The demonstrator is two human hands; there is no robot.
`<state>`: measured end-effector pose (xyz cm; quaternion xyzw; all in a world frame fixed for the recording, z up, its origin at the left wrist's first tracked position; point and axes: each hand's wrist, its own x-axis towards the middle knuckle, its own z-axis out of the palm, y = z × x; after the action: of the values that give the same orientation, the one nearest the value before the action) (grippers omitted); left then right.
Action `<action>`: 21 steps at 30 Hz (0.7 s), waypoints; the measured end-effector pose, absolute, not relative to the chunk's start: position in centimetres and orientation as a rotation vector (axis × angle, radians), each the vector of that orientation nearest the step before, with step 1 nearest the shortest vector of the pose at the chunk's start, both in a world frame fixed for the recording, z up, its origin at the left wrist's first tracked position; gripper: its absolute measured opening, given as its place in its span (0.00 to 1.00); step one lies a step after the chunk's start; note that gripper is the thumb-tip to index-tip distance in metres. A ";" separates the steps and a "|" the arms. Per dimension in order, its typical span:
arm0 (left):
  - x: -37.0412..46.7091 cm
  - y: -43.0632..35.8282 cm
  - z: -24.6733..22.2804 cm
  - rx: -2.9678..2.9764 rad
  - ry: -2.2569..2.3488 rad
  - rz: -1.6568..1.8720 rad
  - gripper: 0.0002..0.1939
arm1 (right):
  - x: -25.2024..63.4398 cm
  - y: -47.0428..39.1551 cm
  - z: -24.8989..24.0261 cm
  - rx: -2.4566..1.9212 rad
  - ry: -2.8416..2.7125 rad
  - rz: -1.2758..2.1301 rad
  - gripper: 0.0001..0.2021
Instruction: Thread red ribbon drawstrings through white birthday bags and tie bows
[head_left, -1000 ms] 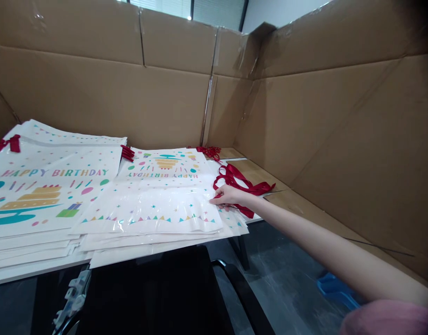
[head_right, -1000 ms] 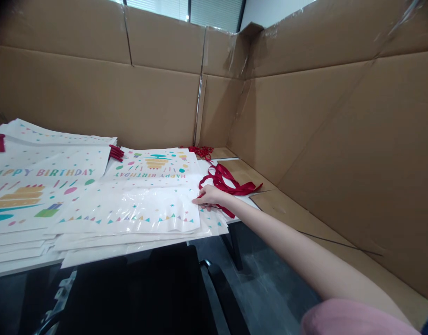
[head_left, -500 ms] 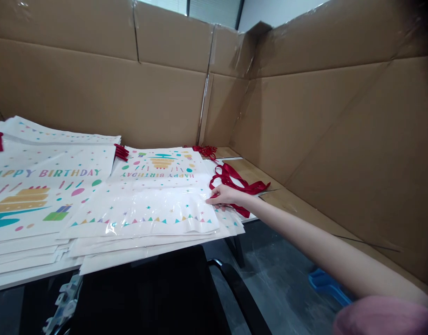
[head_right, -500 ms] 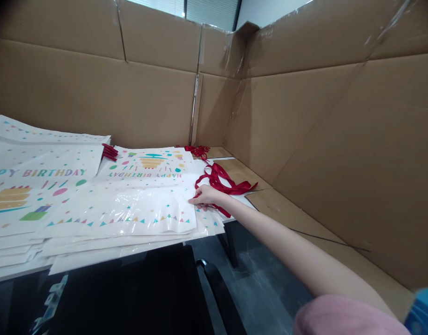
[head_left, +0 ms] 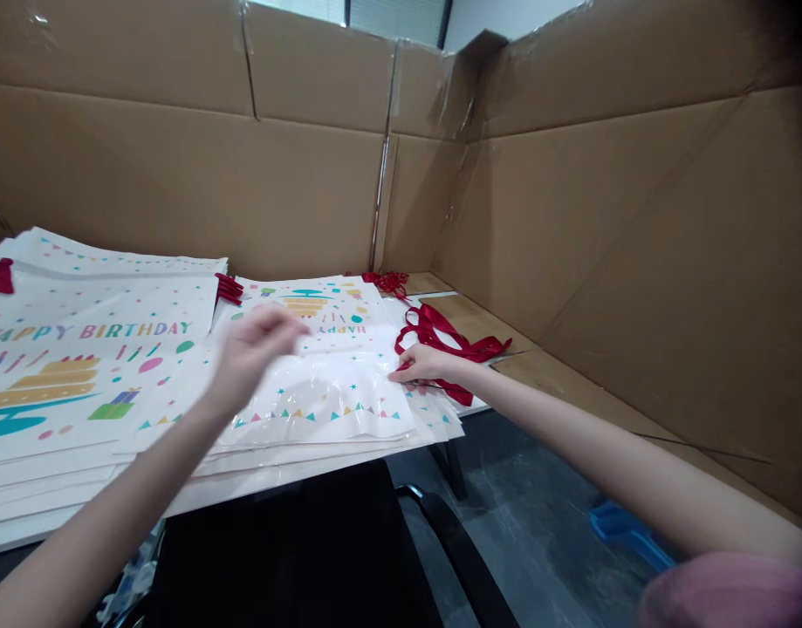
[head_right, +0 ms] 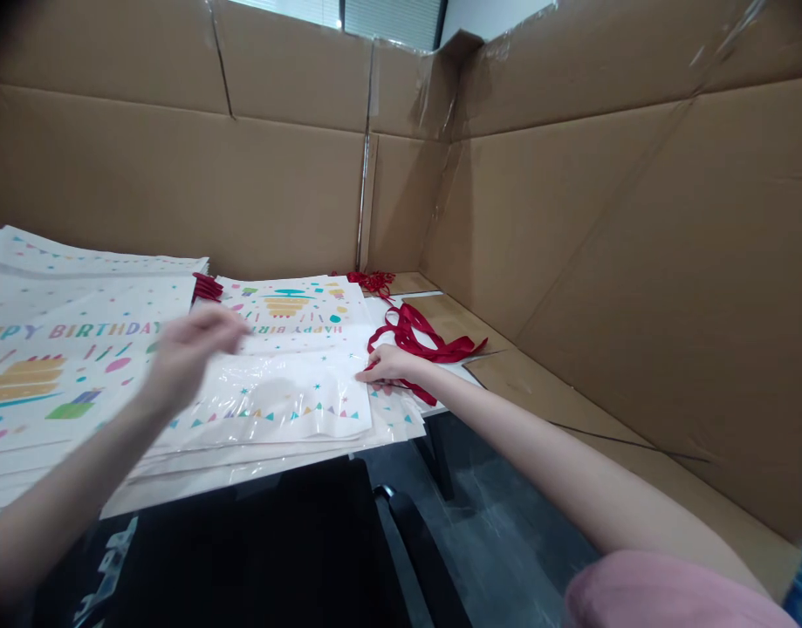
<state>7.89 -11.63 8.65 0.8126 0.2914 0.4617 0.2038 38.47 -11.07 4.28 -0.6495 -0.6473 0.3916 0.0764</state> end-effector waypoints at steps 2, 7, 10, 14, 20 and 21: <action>10.7 -11.1 7.0 2.446 0.667 0.972 0.13 | 38.6 -11.0 4.2 -1.932 -1.946 1.167 0.20; 15.6 -9.6 3.0 2.850 0.331 0.434 0.16 | 38.4 -11.2 4.4 -1.931 -1.922 1.142 0.22; 15.9 -9.3 1.7 2.867 0.397 0.458 0.18 | 38.4 -11.0 4.7 -1.931 -1.930 1.191 0.20; 15.4 -9.5 1.1 2.867 0.440 0.467 0.20 | 38.7 -10.6 5.0 -1.919 -1.989 1.236 0.15; 15.5 -9.4 1.1 2.896 0.450 0.429 0.21 | 38.1 -10.9 5.5 -1.926 -1.991 1.153 0.13; 15.5 -9.3 1.0 2.893 0.454 0.420 0.21 | 37.9 -10.9 5.6 -1.938 -1.993 1.123 0.13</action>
<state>15.48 -9.30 1.04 0.9738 0.1528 0.1414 0.0916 37.85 -10.88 5.56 -0.6447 -0.6631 0.3735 0.0718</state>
